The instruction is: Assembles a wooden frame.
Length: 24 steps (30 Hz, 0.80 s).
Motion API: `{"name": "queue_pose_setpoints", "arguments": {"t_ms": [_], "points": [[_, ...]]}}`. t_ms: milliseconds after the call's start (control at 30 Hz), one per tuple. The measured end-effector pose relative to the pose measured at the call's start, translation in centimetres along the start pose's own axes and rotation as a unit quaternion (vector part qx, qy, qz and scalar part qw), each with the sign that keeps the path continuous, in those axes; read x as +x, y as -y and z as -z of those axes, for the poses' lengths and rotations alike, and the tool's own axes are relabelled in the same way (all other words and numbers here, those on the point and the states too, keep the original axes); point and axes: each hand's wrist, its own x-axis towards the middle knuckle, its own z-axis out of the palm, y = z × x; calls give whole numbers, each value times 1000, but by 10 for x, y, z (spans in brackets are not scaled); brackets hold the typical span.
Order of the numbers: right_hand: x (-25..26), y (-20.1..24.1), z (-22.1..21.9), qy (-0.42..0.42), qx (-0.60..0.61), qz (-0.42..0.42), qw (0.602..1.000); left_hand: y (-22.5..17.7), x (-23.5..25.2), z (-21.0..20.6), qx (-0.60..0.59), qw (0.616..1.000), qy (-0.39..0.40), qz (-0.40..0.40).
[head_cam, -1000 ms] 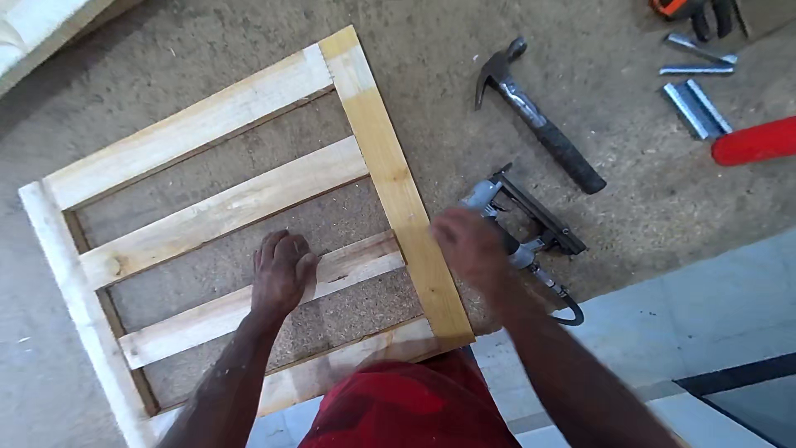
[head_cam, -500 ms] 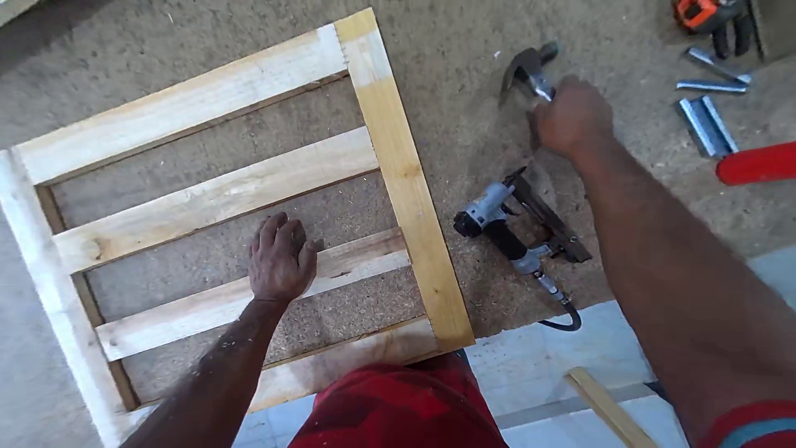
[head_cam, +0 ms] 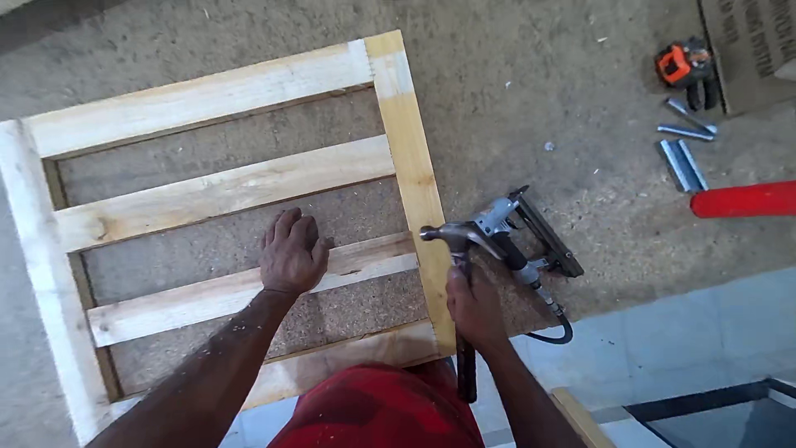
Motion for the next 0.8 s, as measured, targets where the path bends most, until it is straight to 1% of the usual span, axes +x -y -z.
{"name": "queue_pose_setpoints", "arguments": {"t_ms": [100,133,167,200,267,300,333,367,400,467,500,533,567,600,633,667,700,733,800], "points": [[-19,16,12,-92,82,79,989,1,-3,1,0,1000,2,-1],[-20,19,9,-105,116,86,984,1,-2,1,0,1000,1,-2],[-18,15,0,-101,127,74,984,1,-1,1,-1,1000,-1,-2],[-13,7,-9,-71,105,46,991,2,-1,0,0,1000,-3,-2],[1,-11,-19,35,0,-28,999,2,-3,-1,-3,1000,-5,2],[1,-12,-15,61,-31,-43,997,2,-5,-1,-6,1000,-10,2],[1,-7,-7,54,-41,-38,997,2,-5,-2,-7,1000,-12,1],[2,2,1,20,-37,-17,999,2,1,-3,-6,1000,-17,0],[-3,9,8,-30,-25,9,999,3,5,-3,-5,1000,-18,-1],[-24,19,15,-138,-3,64,988,3,-5,-1,-7,1000,-2,6],[-27,22,14,-176,-13,94,980,2,-4,-1,-9,1000,-3,7],[-28,21,10,-198,-41,124,971,1,0,-1,-9,1000,-11,8],[-30,17,4,-195,-85,145,966,1,1,-1,-9,1000,-15,9],[-30,13,-5,-170,-148,146,963,2,1,-1,-9,1000,-18,10],[-28,12,-14,-122,-221,126,959,2,2,-1,-9,1000,-19,13],[-22,16,-22,-58,-296,79,950,2,1,-2,-12,1000,-20,14],[-16,19,-29,-12,-360,43,932,3,1,-3,-14,1000,-22,15],[-14,20,-33,-8,-388,49,920,2,-1,-4,-15,1000,-22,17],[-12,22,-36,-74,-375,132,915,3,3,-3,-11,999,-27,19]]}}
